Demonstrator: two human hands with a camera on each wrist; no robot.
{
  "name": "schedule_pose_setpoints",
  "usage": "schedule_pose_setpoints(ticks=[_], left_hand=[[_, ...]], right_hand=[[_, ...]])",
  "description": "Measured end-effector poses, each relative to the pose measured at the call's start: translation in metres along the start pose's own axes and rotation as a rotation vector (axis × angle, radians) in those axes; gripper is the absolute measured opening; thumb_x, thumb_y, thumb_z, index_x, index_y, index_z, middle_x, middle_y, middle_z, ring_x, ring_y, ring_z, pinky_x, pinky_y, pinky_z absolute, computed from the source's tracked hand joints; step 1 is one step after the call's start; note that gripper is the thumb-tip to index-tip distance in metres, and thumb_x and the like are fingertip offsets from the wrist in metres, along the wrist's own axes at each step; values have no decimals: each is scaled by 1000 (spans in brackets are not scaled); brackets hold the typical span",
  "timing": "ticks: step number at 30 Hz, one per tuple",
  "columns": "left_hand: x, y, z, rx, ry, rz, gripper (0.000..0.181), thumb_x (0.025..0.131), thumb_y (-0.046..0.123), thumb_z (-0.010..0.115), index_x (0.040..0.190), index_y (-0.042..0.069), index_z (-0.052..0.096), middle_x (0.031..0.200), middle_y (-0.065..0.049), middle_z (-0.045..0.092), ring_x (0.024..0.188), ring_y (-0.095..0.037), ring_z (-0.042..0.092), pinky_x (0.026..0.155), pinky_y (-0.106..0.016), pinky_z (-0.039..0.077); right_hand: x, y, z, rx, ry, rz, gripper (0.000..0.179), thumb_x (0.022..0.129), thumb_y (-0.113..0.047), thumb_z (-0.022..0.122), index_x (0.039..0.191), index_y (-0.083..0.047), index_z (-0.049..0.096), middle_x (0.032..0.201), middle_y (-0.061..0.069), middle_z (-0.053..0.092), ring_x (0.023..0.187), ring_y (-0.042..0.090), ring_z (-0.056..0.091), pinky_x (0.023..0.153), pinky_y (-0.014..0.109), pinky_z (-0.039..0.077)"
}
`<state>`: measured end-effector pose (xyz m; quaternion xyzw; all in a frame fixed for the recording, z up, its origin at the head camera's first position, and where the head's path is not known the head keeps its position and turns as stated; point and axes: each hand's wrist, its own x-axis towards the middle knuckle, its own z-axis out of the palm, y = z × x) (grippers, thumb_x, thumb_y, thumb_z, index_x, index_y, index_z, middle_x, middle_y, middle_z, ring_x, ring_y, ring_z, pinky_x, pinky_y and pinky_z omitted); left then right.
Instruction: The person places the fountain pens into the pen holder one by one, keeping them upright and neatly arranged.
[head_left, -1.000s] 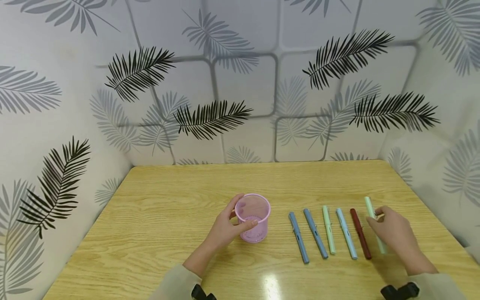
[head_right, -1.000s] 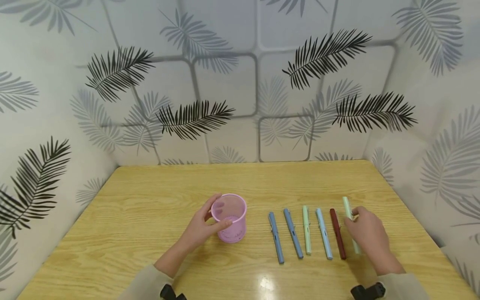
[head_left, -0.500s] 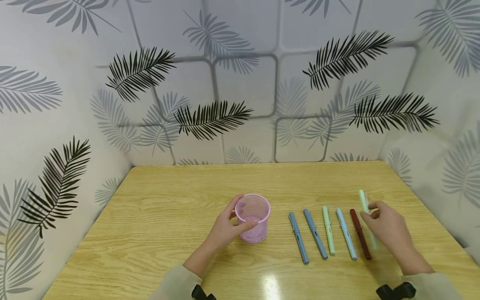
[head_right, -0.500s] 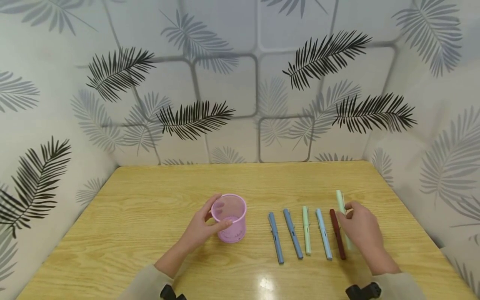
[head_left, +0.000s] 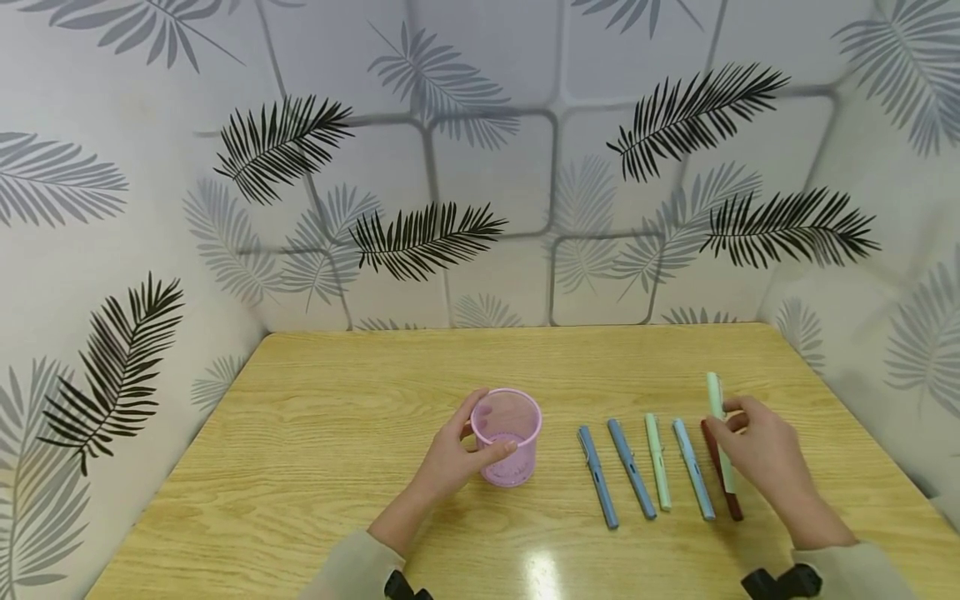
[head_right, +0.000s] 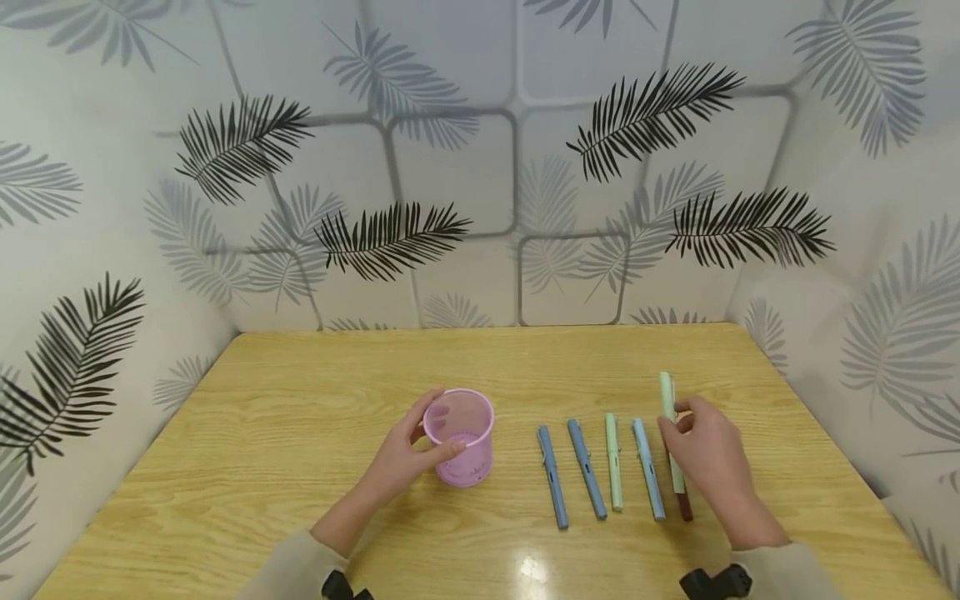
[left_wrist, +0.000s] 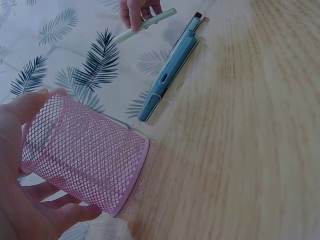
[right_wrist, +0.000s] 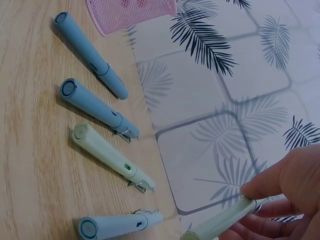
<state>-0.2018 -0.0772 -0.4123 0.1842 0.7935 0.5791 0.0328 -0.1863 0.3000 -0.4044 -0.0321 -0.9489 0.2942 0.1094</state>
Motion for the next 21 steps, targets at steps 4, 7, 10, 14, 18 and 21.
schedule_pose_setpoints(ticks=[4, 7, 10, 14, 18, 21], left_hand=[[-1, 1, 0, -3, 0, -5, 74, 82, 20, 72, 144, 14, 32, 137, -16, 42, 119, -42, 44, 87, -45, 46], [-1, 2, 0, -3, 1, -2, 74, 82, 19, 72, 144, 13, 32, 138, -17, 41, 119, -42, 44, 87, -45, 46], [-1, 1, 0, -2, 1, -3, 74, 82, 19, 72, 144, 13, 31, 138, -17, 41, 119, -43, 44, 88, -46, 46], [-1, 1, 1, -1, -1, -7, 75, 82, 19, 72, 145, 13, 31, 139, -16, 40, 120, -42, 43, 88, -45, 46], [-1, 1, 1, -4, 2, -10, 74, 82, 19, 71, 144, 13, 31, 139, -16, 40, 120, -42, 43, 88, -45, 46], [-1, 0, 1, -6, 4, -12, 74, 82, 19, 72, 144, 13, 32, 138, -16, 41, 120, -42, 43, 87, -46, 46]], right_hand=[[0, -7, 2, 25, 40, -25, 40, 91, -25, 59, 113, 7, 54, 87, 20, 63, 74, 30, 59, 51, 32, 45], [-1, -12, 3, 42, 60, -46, 38, 91, -24, 59, 113, 7, 54, 86, 18, 63, 75, 31, 60, 51, 31, 46], [-2, -18, 4, 53, 67, -52, 39, 92, -26, 57, 114, 6, 54, 87, 18, 63, 76, 31, 60, 51, 30, 46], [-3, -26, 4, 72, 82, -68, 38, 92, -26, 57, 114, 5, 54, 87, 16, 63, 74, 29, 61, 49, 30, 46], [-4, -35, 4, 102, 83, -92, 37, 92, -25, 57, 115, 5, 54, 87, 16, 63, 70, 25, 61, 47, 28, 47], [-4, -41, 4, 129, 72, -97, 38, 93, -24, 57, 116, 5, 52, 88, 16, 62, 69, 23, 61, 47, 27, 48]])
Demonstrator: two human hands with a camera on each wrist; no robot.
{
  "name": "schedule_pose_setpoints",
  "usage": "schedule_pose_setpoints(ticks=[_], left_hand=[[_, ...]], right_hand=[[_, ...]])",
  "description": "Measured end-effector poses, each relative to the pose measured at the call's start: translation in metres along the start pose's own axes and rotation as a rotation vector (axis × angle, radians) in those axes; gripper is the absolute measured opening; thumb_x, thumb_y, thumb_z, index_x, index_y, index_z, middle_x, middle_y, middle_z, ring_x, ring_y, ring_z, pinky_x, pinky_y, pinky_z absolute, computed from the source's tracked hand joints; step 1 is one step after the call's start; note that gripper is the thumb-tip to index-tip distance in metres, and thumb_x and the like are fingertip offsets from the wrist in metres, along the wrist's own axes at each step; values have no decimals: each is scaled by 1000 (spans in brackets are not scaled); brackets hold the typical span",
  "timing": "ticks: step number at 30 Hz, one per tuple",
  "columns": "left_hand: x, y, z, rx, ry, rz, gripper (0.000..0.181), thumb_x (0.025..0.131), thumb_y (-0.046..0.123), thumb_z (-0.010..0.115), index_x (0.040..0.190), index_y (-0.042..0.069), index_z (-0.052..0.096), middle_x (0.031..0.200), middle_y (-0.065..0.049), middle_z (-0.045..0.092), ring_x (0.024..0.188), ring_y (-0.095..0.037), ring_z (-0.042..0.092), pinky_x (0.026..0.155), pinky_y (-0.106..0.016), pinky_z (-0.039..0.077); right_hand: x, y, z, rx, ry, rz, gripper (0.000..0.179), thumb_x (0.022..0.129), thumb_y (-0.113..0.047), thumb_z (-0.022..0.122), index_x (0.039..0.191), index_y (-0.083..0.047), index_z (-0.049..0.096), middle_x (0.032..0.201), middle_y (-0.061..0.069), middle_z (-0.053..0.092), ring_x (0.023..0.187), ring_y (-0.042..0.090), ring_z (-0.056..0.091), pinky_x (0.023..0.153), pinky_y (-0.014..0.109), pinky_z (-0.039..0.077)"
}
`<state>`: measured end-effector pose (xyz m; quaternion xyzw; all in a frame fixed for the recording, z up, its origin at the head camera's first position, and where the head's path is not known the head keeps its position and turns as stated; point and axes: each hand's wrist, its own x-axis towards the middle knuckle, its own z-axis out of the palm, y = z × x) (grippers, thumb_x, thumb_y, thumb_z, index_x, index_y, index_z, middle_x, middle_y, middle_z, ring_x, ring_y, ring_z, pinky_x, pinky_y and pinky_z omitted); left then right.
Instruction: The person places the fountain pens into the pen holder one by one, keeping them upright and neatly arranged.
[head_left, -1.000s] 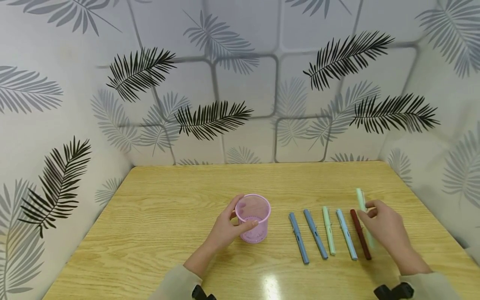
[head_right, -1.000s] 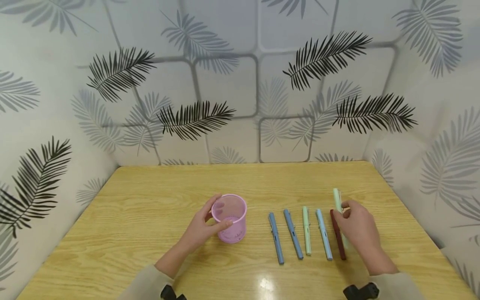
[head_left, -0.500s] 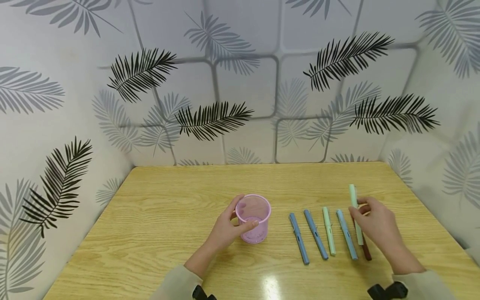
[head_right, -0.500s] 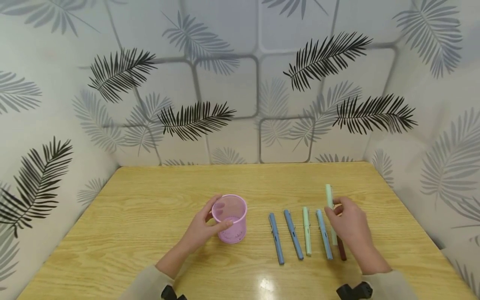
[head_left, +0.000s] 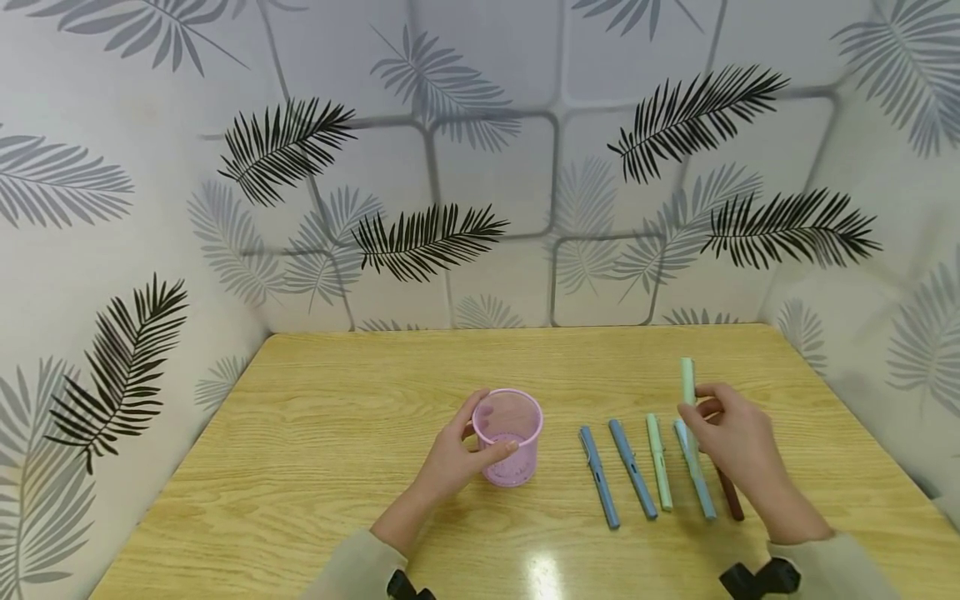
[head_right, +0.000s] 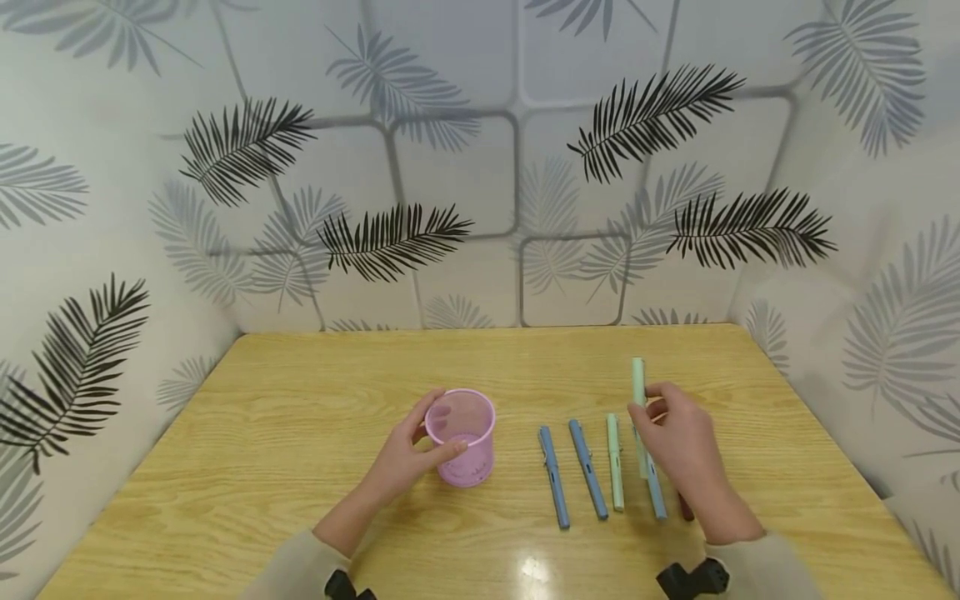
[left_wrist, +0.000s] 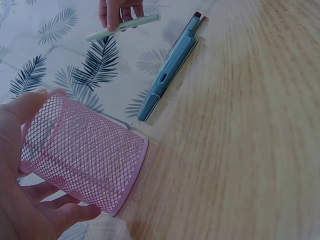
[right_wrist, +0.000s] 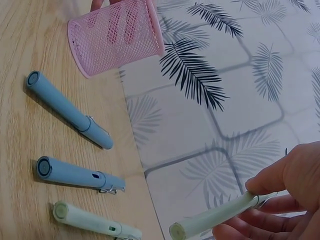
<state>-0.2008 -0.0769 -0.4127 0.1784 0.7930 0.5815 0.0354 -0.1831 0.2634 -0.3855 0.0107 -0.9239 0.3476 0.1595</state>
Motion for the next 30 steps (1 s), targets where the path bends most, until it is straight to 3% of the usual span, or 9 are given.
schedule_pose_setpoints(ticks=[4, 10, 12, 15, 17, 22, 30], left_hand=[[4, -11, 1, -10, 4, 7, 74, 81, 20, 72, 144, 15, 32, 138, -17, 41, 120, -42, 43, 86, -46, 46], [12, -36, 4, -2, 17, 5, 76, 80, 30, 74, 144, 27, 32, 140, -12, 40, 120, -36, 44, 86, -43, 47], [11, -34, 4, -2, 16, 0, 77, 80, 28, 73, 145, 24, 31, 139, -14, 41, 120, -37, 44, 85, -44, 48], [6, -19, 3, -3, 12, -4, 76, 81, 23, 72, 145, 19, 31, 138, -16, 42, 119, -39, 44, 84, -44, 48], [6, -18, 3, -5, 11, -3, 76, 82, 22, 72, 145, 19, 30, 138, -16, 42, 119, -40, 44, 84, -45, 47], [11, -37, 5, -1, 19, 19, 77, 80, 32, 73, 144, 27, 31, 138, -13, 42, 119, -37, 45, 83, -43, 48], [11, -38, 4, 3, 30, 17, 78, 79, 36, 74, 144, 28, 32, 139, -12, 42, 119, -36, 45, 83, -42, 48]], right_hand=[[1, -6, 3, 33, 2, -10, 38, 93, -24, 57, 118, 5, 52, 90, 17, 62, 70, 22, 61, 49, 26, 49], [2, -15, 12, 85, 38, -70, 34, 91, -20, 60, 115, 4, 54, 88, 16, 62, 71, 24, 61, 48, 24, 49], [2, -18, 15, 105, 43, -88, 33, 91, -19, 61, 115, 4, 55, 88, 15, 61, 71, 24, 60, 49, 23, 49], [1, -23, 20, 123, 55, -113, 31, 90, -17, 62, 113, 3, 55, 86, 14, 60, 72, 23, 58, 49, 22, 49], [1, -26, 22, 129, 64, -130, 30, 90, -16, 62, 113, 2, 55, 86, 13, 60, 71, 23, 58, 49, 21, 49], [3, -32, 29, 150, 95, -174, 28, 89, -13, 64, 112, 2, 56, 84, 12, 60, 69, 22, 58, 49, 20, 49], [8, -48, 42, 226, 98, -207, 28, 88, -12, 64, 112, 1, 57, 85, 10, 60, 70, 22, 58, 50, 21, 50]])
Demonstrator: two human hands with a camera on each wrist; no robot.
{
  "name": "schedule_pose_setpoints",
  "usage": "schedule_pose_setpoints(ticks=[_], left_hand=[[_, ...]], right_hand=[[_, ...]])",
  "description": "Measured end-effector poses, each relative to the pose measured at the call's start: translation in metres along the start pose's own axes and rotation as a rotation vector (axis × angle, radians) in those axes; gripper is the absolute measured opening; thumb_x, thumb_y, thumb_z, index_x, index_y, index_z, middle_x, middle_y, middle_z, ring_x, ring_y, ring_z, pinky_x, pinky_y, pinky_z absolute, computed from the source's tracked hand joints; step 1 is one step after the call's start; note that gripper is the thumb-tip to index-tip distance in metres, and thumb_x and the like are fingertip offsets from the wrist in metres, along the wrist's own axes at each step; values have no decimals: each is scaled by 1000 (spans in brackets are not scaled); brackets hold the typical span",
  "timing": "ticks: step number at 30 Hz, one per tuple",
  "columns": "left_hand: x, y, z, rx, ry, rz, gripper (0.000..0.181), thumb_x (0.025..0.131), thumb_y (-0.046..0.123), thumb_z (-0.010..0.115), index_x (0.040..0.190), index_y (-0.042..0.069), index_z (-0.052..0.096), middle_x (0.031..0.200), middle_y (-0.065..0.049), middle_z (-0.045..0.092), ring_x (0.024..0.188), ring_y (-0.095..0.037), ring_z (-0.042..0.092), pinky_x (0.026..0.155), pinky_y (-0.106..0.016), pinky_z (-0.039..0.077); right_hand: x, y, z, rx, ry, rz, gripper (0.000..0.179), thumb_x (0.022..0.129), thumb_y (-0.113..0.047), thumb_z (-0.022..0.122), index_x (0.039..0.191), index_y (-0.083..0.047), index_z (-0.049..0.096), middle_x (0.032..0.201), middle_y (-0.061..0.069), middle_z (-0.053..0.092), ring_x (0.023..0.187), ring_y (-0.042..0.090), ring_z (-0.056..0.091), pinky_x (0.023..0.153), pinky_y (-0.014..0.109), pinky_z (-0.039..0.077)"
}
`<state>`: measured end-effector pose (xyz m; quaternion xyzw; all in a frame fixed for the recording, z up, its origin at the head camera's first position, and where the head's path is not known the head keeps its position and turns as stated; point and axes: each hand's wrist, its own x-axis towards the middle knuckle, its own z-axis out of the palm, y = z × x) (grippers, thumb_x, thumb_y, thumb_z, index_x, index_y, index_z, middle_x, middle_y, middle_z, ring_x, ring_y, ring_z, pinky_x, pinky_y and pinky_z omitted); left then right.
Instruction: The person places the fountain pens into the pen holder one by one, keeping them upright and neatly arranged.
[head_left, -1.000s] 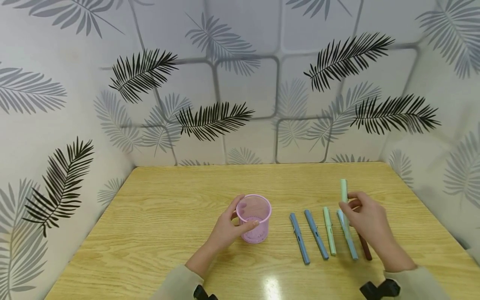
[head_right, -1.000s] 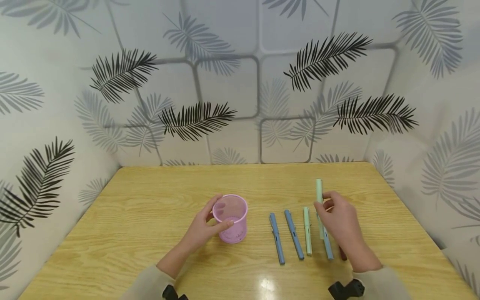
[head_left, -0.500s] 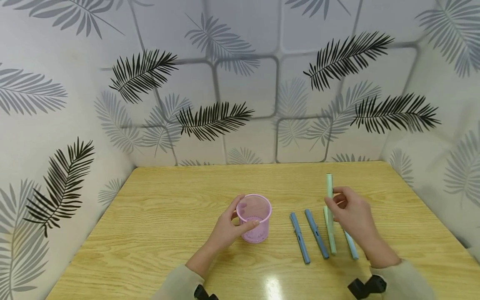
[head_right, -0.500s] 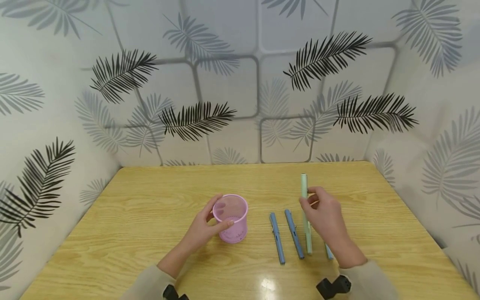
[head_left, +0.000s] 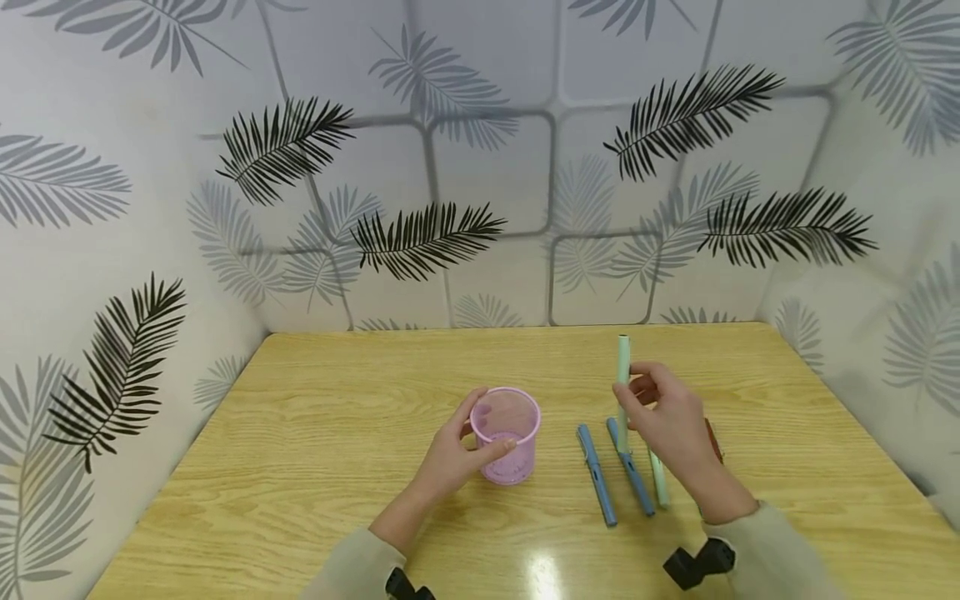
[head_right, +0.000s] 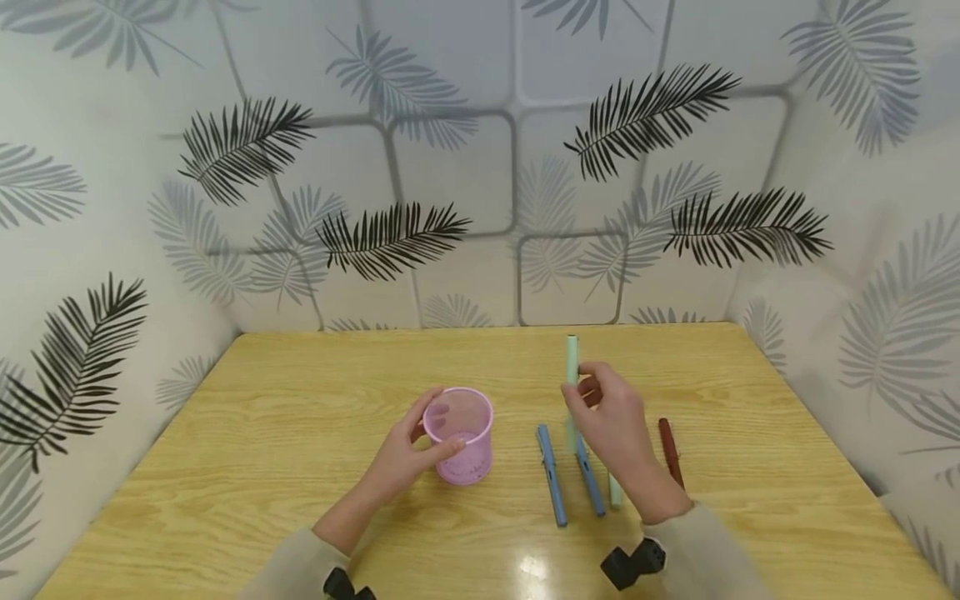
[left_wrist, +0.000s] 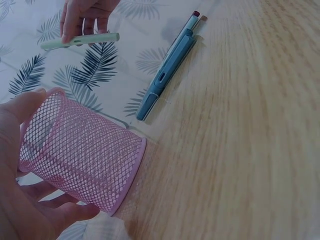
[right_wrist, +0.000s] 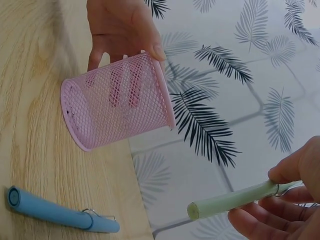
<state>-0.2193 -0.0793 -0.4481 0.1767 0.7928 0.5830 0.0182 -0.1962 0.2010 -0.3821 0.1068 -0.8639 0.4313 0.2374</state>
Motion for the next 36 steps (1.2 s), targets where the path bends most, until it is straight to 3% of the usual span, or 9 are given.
schedule_pose_setpoints(ticks=[8, 15, 22, 30, 36], left_hand=[[2, -2, 1, 10, -2, 15, 76, 80, 35, 73, 144, 25, 33, 138, -13, 42, 119, -37, 46, 83, -42, 49], [2, 1, 2, -29, 0, 10, 78, 80, 27, 73, 145, 20, 31, 139, -13, 41, 119, -37, 45, 83, -43, 48], [1, 3, 2, -15, 5, 9, 76, 80, 31, 73, 144, 24, 33, 139, -12, 42, 120, -37, 45, 83, -44, 48], [2, 1, 1, 1, 6, 22, 76, 79, 37, 73, 143, 24, 34, 137, -10, 44, 119, -38, 45, 83, -45, 48], [1, 0, 1, -15, 3, 14, 74, 79, 36, 73, 142, 31, 33, 138, -10, 43, 120, -37, 44, 84, -44, 47]], right_hand=[[8, -9, 14, -5, 47, -73, 28, 87, -14, 65, 111, 0, 59, 85, 8, 61, 71, 20, 59, 50, 24, 49], [18, -18, 27, -3, 93, -147, 27, 86, -12, 67, 109, 1, 61, 83, 6, 63, 70, 18, 60, 58, 30, 50], [26, -25, 40, 38, 126, -224, 27, 82, -7, 70, 106, 2, 61, 78, 6, 62, 67, 14, 60, 57, 32, 51], [30, -36, 51, 107, 131, -213, 26, 83, -7, 69, 106, 0, 60, 76, 4, 61, 67, 14, 59, 58, 29, 51], [31, -40, 62, 158, 114, -197, 27, 84, -5, 68, 108, 1, 58, 75, 5, 61, 65, 15, 59, 55, 25, 50]])
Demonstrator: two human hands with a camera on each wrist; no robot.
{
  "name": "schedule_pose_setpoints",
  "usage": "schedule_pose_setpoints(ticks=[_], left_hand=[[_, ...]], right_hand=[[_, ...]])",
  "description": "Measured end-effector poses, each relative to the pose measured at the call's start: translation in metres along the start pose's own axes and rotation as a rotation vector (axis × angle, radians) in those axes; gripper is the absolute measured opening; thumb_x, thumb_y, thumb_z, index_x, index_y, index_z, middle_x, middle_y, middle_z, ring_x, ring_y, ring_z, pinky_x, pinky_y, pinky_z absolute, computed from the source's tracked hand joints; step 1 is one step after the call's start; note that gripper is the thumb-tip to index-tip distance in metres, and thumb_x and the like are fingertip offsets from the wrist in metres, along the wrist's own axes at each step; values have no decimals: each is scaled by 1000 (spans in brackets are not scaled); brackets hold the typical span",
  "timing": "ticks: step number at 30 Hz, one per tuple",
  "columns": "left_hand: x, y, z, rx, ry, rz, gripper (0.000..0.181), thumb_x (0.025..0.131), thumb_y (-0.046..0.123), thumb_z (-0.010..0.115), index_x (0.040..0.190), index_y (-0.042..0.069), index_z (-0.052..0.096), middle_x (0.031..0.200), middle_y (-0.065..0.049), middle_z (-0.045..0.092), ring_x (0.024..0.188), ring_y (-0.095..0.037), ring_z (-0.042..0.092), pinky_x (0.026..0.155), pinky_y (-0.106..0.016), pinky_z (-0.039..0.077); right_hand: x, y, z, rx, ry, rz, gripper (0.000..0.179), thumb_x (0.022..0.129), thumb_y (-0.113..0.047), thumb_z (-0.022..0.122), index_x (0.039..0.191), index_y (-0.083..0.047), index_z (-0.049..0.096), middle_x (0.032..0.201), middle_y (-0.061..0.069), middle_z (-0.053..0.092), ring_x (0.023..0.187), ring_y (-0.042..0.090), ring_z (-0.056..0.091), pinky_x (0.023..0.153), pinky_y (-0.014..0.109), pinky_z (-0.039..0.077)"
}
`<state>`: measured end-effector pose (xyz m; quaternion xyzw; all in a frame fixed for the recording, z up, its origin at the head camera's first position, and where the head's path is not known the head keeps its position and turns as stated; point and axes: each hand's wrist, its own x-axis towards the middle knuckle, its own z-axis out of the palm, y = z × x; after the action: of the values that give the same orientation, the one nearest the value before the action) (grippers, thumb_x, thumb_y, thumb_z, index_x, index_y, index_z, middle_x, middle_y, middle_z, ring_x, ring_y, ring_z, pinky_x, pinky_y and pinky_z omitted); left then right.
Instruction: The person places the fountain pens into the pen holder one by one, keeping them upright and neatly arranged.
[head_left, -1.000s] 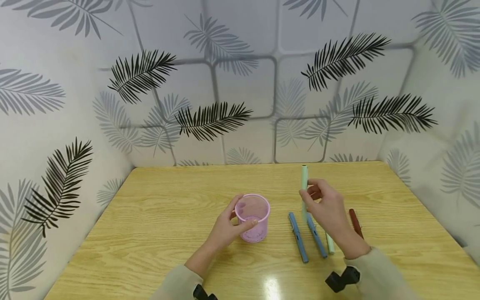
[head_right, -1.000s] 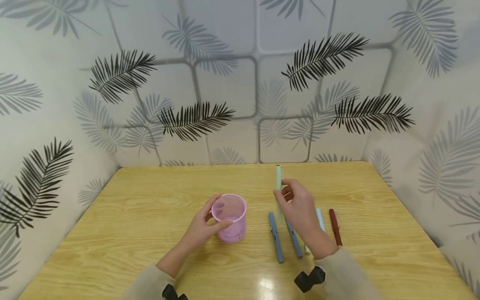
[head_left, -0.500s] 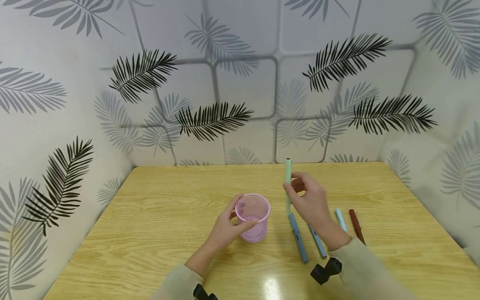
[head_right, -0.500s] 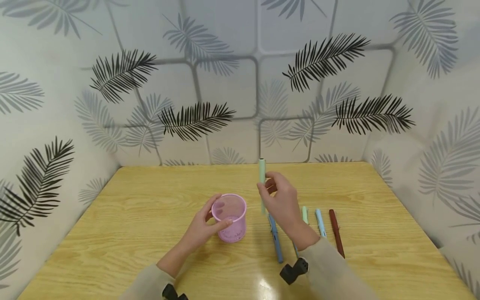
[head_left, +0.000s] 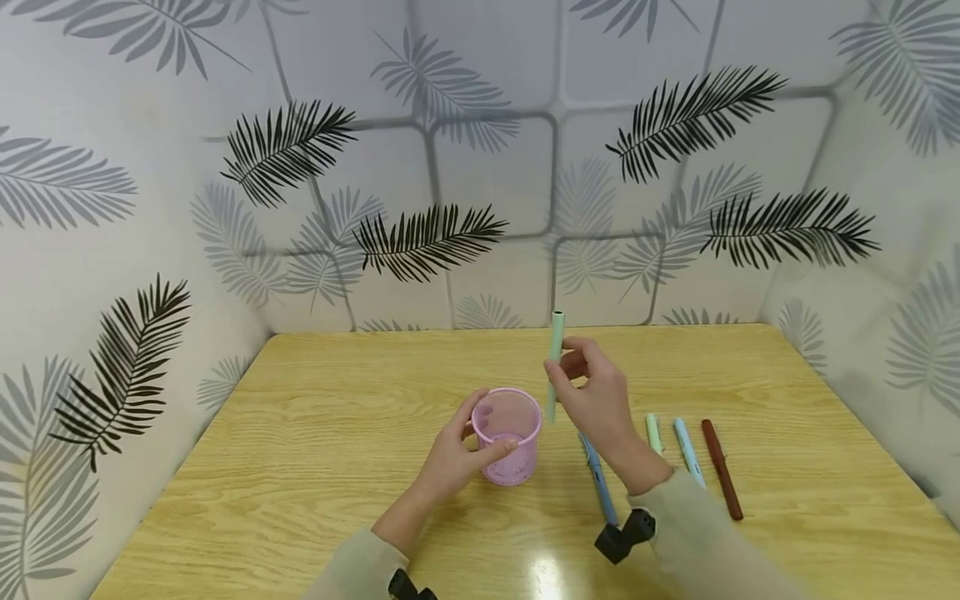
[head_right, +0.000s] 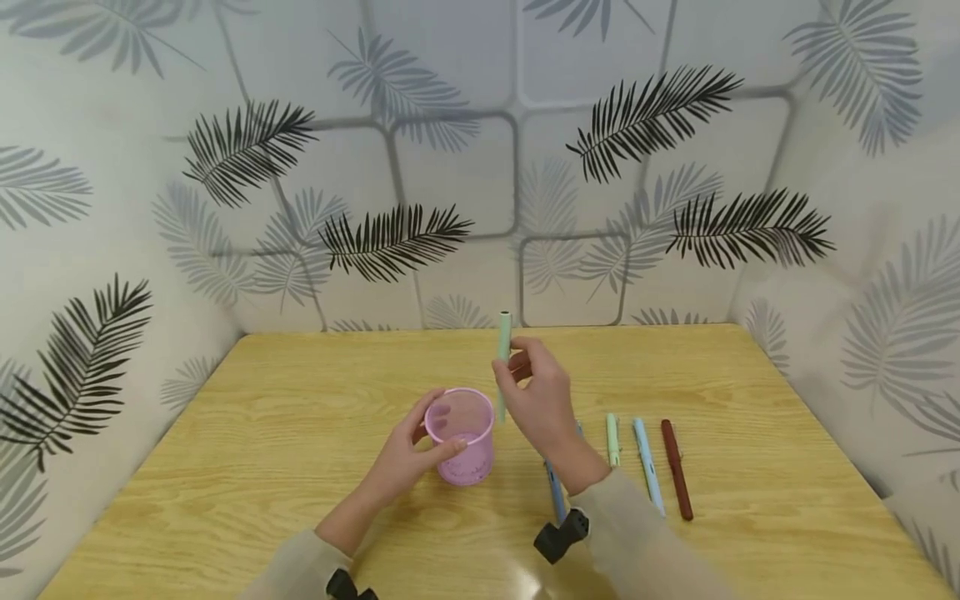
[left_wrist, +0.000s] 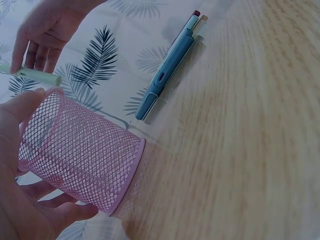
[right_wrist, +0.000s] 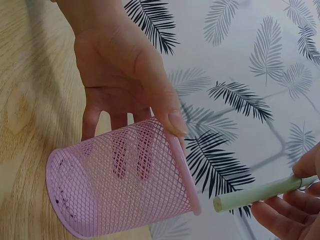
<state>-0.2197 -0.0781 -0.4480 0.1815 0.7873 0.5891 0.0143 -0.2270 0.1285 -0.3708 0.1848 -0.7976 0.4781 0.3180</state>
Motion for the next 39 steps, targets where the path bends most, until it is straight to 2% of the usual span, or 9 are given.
schedule_pose_setpoints(ticks=[5, 11, 15, 18, 25, 28, 35, 39], left_hand=[[-1, 1, 0, -16, -12, -3, 74, 82, 29, 72, 143, 28, 31, 140, -12, 40, 121, -39, 43, 85, -46, 46], [-8, 28, -2, -37, -31, 15, 72, 84, 21, 70, 144, 14, 31, 139, -18, 40, 120, -44, 42, 87, -47, 46], [-9, 36, -2, -25, -27, 13, 69, 84, 19, 69, 143, 14, 33, 138, -17, 41, 120, -43, 43, 88, -48, 45], [-7, 34, -2, -25, -26, 11, 69, 84, 19, 69, 143, 15, 33, 138, -17, 42, 120, -43, 43, 88, -47, 45], [4, 6, 2, -21, -18, 17, 72, 83, 26, 71, 143, 24, 32, 140, -11, 41, 121, -40, 42, 87, -48, 45], [5, 2, 2, -20, -12, 28, 73, 82, 31, 72, 143, 25, 32, 139, -9, 42, 121, -38, 43, 87, -47, 46], [3, 1, 2, -39, -13, 19, 73, 82, 31, 72, 143, 30, 32, 141, -8, 40, 122, -37, 42, 88, -45, 46], [-4, 13, -1, -52, -20, 10, 73, 83, 23, 71, 144, 22, 31, 141, -13, 39, 121, -41, 41, 87, -46, 46]], right_hand=[[-1, -2, 6, 92, -35, 58, 25, 85, -3, 65, 108, 1, 56, 78, 8, 60, 65, 18, 60, 51, 24, 52], [-4, 0, 11, 77, -78, 61, 26, 86, -7, 66, 109, 0, 55, 81, 7, 61, 68, 16, 60, 53, 24, 51], [-7, 1, 12, 59, -88, 70, 26, 85, -8, 67, 108, -2, 56, 82, 6, 62, 70, 16, 61, 54, 25, 51], [-8, 2, 12, 45, -93, 79, 25, 85, -8, 67, 107, -2, 57, 81, 6, 62, 71, 17, 61, 56, 26, 51], [-15, 10, 12, -6, -164, 105, 19, 85, -10, 67, 100, -5, 57, 83, 3, 60, 80, 18, 59, 60, 27, 51], [-17, 13, 12, -23, -188, 132, 17, 85, -12, 67, 98, -5, 58, 85, 4, 59, 82, 20, 58, 61, 29, 50], [-24, 17, 13, -74, -230, 146, 16, 85, -12, 67, 97, -4, 61, 88, 6, 59, 84, 24, 58, 62, 32, 49], [-29, 18, 15, -93, -254, 143, 15, 85, -12, 67, 97, -4, 61, 89, 7, 60, 83, 24, 58, 62, 31, 49]])
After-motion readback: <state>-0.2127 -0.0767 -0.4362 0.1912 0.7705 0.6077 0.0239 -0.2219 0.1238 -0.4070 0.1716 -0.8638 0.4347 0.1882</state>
